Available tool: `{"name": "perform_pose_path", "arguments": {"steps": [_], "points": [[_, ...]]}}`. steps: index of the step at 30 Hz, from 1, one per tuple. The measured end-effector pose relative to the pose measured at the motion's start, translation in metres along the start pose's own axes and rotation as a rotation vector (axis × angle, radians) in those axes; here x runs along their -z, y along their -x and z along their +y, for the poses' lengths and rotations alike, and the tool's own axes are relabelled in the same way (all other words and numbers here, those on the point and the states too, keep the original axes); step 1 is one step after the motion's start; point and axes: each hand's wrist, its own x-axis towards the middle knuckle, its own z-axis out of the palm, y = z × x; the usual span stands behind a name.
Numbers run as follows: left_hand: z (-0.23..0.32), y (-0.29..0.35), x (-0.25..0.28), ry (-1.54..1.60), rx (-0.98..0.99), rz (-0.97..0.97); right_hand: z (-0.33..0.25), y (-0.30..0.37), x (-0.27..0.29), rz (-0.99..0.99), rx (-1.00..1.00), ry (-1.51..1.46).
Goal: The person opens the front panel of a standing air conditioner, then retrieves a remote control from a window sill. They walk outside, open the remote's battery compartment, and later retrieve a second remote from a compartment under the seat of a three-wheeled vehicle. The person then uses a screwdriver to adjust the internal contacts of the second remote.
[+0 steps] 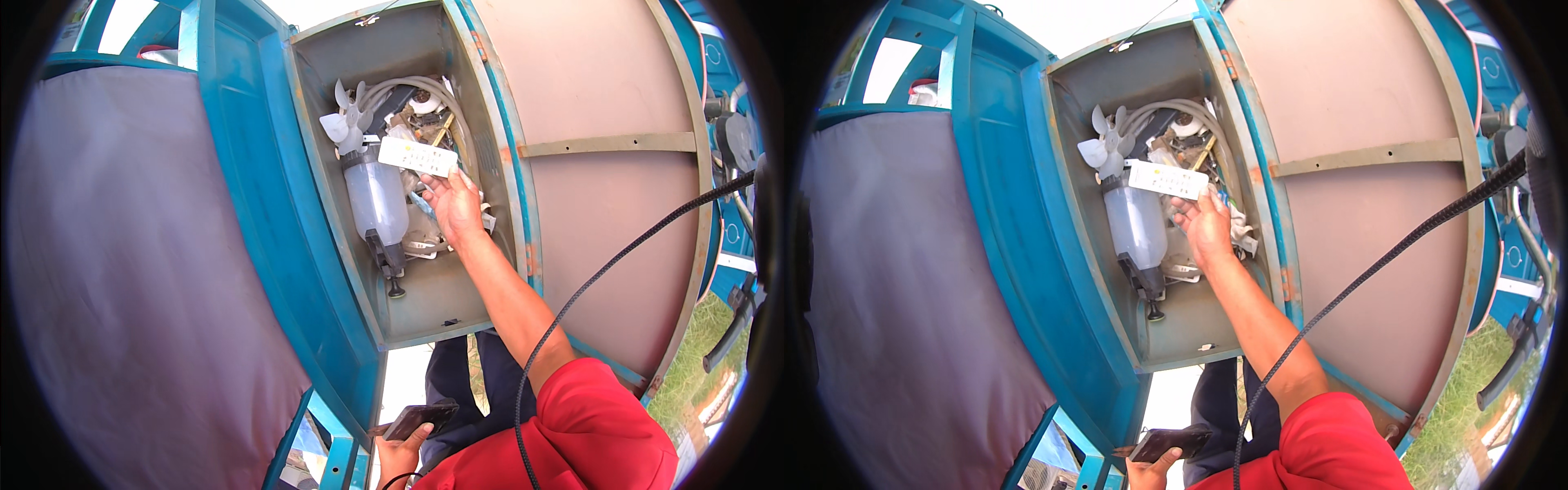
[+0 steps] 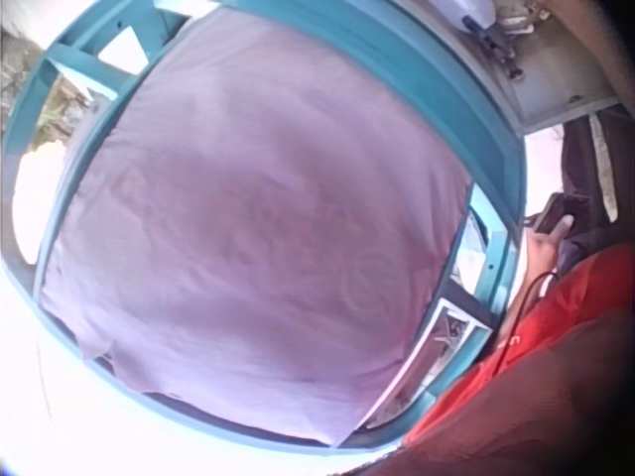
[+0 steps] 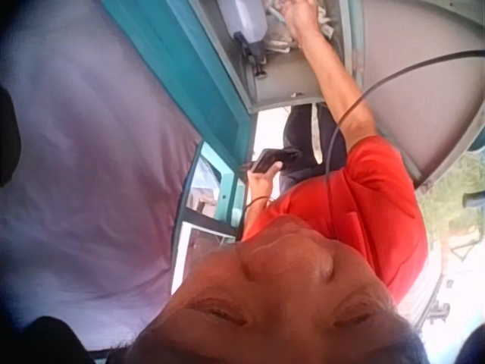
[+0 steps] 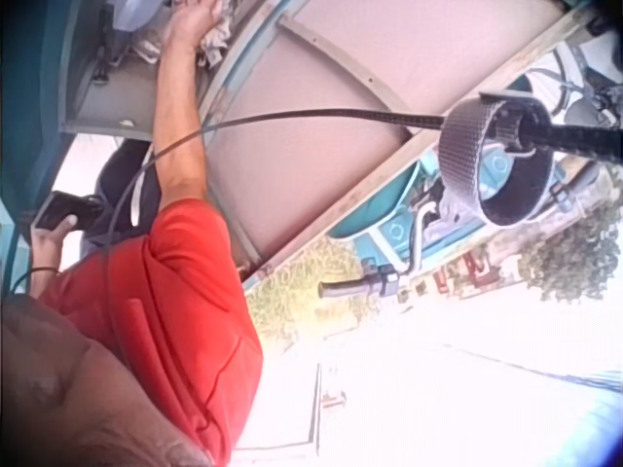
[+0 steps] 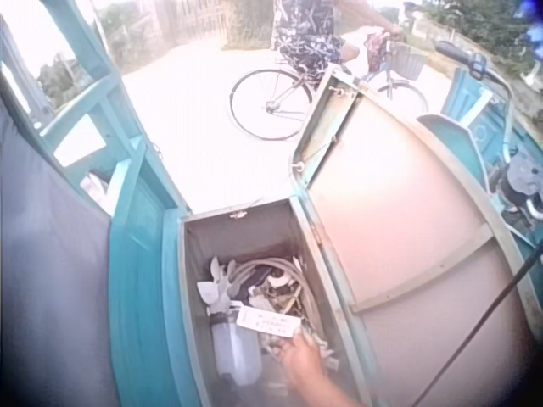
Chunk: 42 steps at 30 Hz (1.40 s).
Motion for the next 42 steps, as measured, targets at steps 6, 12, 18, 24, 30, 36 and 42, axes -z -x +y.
{"name": "perform_pose_path", "arguments": {"steps": [6, 12, 18, 24, 30, 36, 42], "points": [[-0.001, -0.002, 0.001, 0.001, 0.012, -0.027, 0.001, 0.005, -0.001, 0.04, -0.015, -0.017], [-0.002, 0.001, -0.001, 0.044, 0.016, -0.025, -0.002, 0.007, -0.003, 0.061, -0.058, -0.03], [-0.003, 0.006, -0.007, -0.016, 0.013, -0.026, -0.009, 0.009, -0.003, 0.048, -0.04, -0.048], [-0.001, 0.011, -0.021, 0.035, 0.035, 0.007, -0.023, 0.016, -0.001, -0.017, -0.106, -0.053], [0.009, 0.01, -0.046, -0.031, 0.045, -0.056, -0.043, 0.035, 0.006, 0.072, -0.101, 0.018], [0.033, -0.005, -0.078, -0.097, -0.084, -0.214, -0.069, 0.07, 0.018, -0.006, -0.061, -0.034], [0.066, -0.032, -0.11, 0.171, -0.011, -0.275, -0.095, 0.107, 0.032, -0.118, -0.055, -0.014]]}}
